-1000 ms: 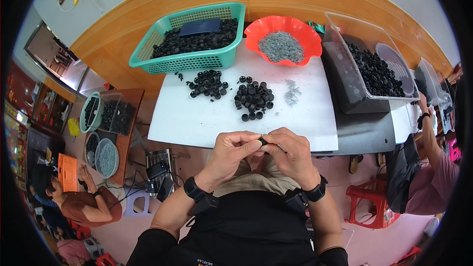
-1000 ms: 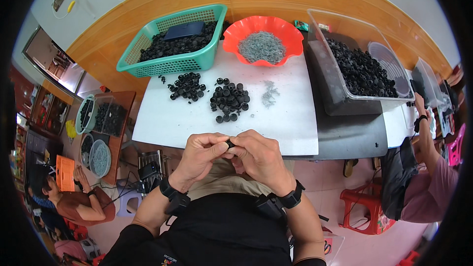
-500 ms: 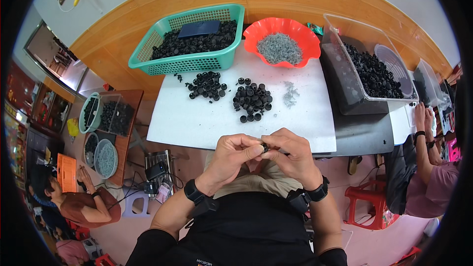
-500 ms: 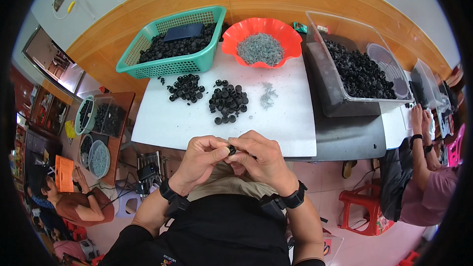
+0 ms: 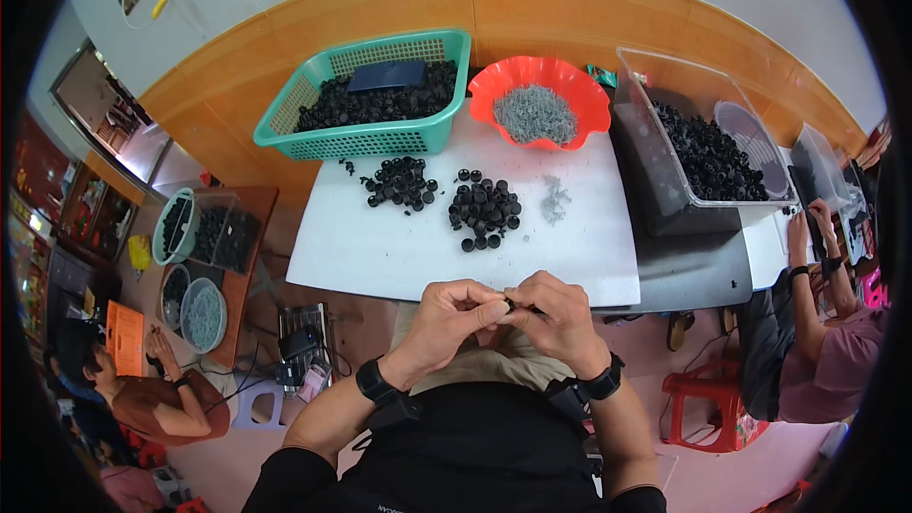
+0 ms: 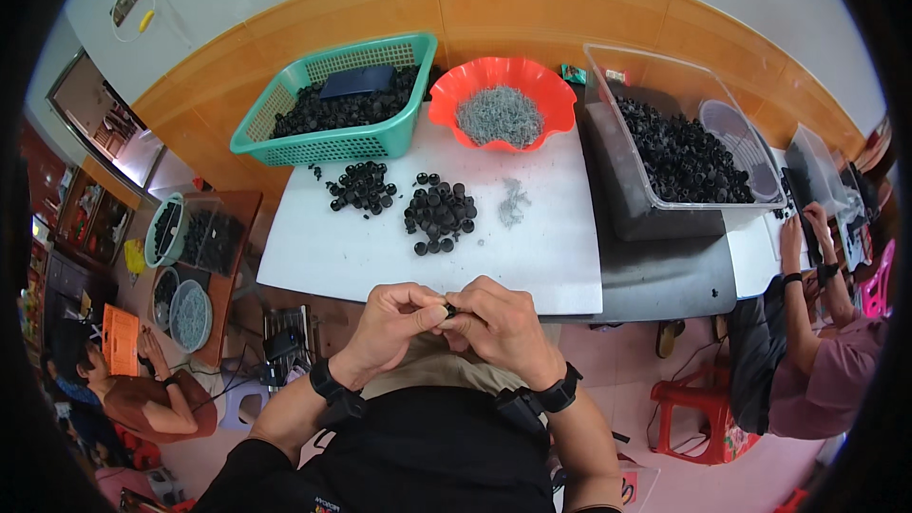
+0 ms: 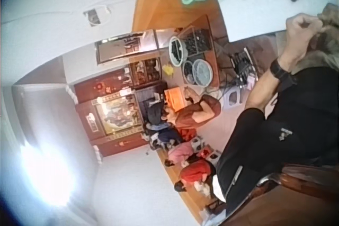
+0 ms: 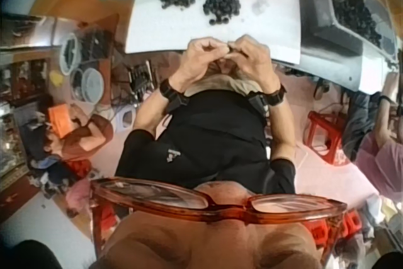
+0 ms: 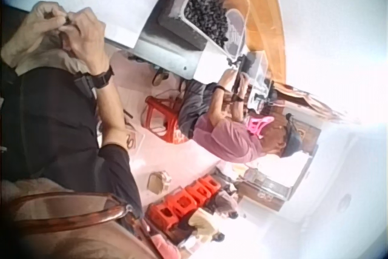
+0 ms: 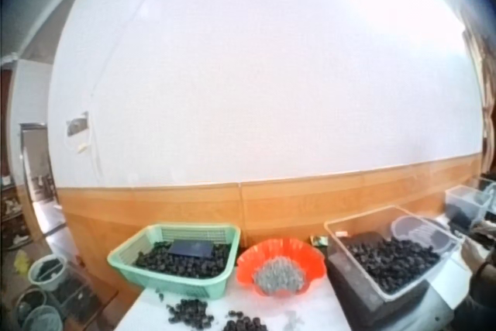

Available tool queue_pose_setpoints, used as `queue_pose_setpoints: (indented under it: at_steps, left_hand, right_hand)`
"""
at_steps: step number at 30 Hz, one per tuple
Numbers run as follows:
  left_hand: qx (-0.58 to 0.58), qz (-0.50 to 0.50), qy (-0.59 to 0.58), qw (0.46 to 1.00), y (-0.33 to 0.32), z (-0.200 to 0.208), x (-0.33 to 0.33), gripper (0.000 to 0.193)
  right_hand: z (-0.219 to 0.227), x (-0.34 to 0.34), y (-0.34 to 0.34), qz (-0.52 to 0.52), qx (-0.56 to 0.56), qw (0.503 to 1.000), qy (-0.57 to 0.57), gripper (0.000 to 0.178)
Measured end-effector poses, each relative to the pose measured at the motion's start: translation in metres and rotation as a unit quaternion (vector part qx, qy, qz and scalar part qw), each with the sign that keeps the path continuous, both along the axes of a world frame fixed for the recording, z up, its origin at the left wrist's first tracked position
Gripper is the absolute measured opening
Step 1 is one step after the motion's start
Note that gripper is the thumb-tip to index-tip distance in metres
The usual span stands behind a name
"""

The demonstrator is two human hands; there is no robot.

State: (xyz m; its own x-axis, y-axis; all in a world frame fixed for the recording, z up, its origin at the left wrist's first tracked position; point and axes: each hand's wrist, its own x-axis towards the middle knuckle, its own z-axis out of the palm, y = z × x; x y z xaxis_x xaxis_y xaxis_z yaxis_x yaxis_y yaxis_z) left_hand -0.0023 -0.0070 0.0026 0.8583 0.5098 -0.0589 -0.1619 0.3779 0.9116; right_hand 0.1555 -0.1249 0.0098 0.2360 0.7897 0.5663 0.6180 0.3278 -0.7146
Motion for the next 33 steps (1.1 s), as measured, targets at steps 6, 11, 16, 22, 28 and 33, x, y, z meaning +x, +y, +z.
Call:
queue_pose_setpoints:
  at_steps: [6,11,16,22,28,33]
  left_hand:
    - [-0.024,0.006,0.011,1.000,0.001,-0.007,-0.004,0.018]
    - [-0.021,0.022,0.007,1.000,-0.003,-0.007,-0.008,0.018]
    - [-0.028,-0.012,0.020,0.999,0.004,-0.007,-0.014,0.013]
    - [-0.016,-0.031,0.027,0.999,0.007,-0.005,-0.018,0.010]
    - [0.010,-0.036,0.024,0.999,0.005,-0.001,-0.017,0.011]
    - [0.017,-0.018,0.023,0.999,0.009,-0.004,-0.018,0.010]
  right_hand:
    - [0.002,-0.005,-0.002,0.028,-0.025,0.996,0.084,0.027]
    - [0.005,-0.009,-0.004,0.038,-0.045,0.994,0.090,0.030]
    - [0.009,-0.011,-0.003,0.034,-0.051,0.994,0.086,0.027]
    - [0.013,-0.015,-0.003,0.027,-0.073,0.995,0.065,0.023]
    - [0.009,-0.013,-0.001,0.028,-0.058,0.998,0.022,0.018]
    - [0.012,-0.011,0.002,0.037,-0.078,0.996,0.037,0.023]
